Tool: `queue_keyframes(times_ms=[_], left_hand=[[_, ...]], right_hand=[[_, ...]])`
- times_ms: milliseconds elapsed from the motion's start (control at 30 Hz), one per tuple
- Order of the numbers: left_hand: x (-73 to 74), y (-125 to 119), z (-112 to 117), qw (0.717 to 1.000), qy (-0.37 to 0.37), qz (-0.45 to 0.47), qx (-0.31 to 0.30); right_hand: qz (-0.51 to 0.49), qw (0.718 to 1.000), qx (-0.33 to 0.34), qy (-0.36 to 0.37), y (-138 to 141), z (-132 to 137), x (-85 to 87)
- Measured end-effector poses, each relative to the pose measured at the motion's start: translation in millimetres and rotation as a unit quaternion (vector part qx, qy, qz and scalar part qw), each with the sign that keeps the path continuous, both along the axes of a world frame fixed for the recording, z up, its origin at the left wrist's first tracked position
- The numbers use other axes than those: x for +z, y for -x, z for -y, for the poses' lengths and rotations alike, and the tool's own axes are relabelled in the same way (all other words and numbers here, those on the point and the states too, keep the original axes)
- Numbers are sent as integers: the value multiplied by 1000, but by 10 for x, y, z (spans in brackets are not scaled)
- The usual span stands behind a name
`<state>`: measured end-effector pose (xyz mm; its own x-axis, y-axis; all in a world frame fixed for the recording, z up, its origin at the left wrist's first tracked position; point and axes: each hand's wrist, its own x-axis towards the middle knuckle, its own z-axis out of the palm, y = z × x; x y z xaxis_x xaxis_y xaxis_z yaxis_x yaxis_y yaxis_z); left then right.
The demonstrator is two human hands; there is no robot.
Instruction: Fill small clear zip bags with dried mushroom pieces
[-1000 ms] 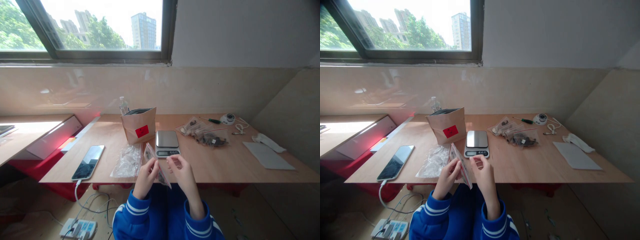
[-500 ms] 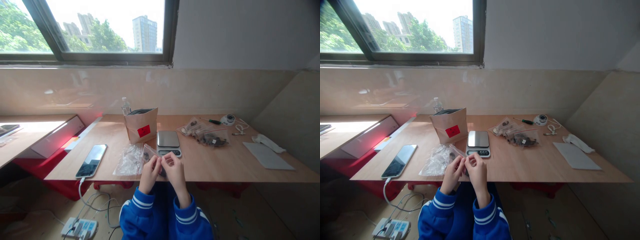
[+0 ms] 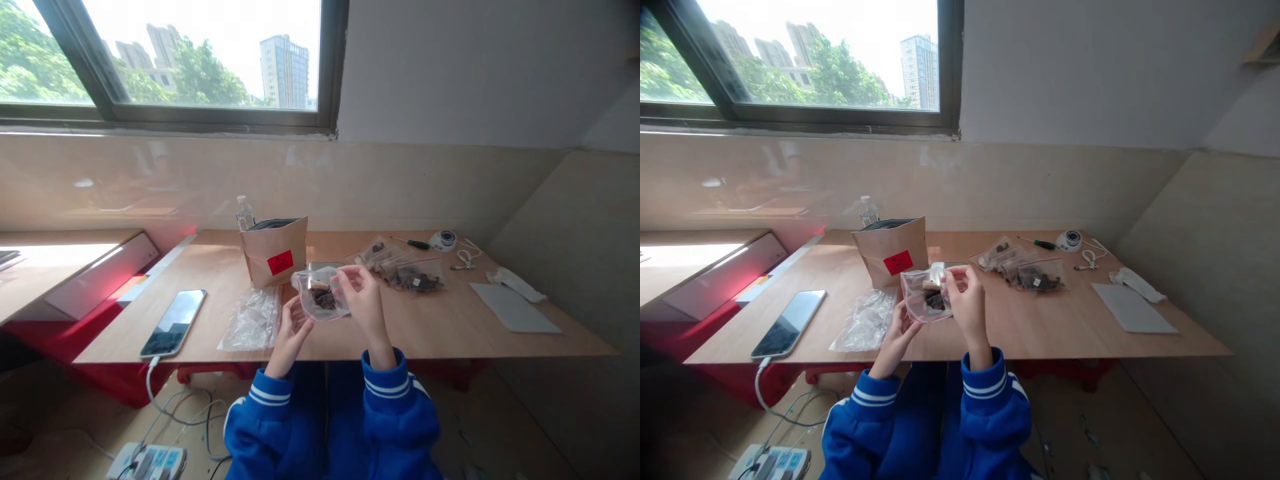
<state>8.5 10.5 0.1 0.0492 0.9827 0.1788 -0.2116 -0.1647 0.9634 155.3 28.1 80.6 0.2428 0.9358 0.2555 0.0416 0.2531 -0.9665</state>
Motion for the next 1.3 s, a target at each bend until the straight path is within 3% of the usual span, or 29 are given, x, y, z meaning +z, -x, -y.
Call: queue_keyframes(times_ms=[100, 167, 300, 400, 467, 600, 733, 867, 1067, 1300], left_hand=[[-9, 43, -100, 994, 37, 68, -71], [26, 95, -166, 987, 62, 101, -107], [76, 229, -320, 987, 68, 122, -74], [17, 316, -452, 991, 48, 111, -63], [-66, 353, -532, 993, 40, 98, -57], [-271, 396, -657, 997, 31, 71, 0], [-428, 423, -720, 997, 36, 72, 17], [-459, 431, -719, 994, 56, 92, 0], [-439, 427, -709, 989, 84, 123, -24], [-433, 441, -713, 982, 101, 155, -27]], right_hand=[[15, 995, 93, 11, 63, -72, 113], [72, 992, 101, -11, 101, -134, 172], [256, 956, 28, -144, 167, -217, 286], [319, 926, 124, -161, 216, -257, 317], [333, 909, 211, -134, 260, -315, 278], [379, 865, 315, -96, 395, -525, 82], [439, 820, 365, -52, 576, -720, -137], [459, 823, 333, -36, 689, -810, -240], [442, 828, 345, -32, 631, -865, -229], [407, 862, 301, -16, 558, -881, -294]])
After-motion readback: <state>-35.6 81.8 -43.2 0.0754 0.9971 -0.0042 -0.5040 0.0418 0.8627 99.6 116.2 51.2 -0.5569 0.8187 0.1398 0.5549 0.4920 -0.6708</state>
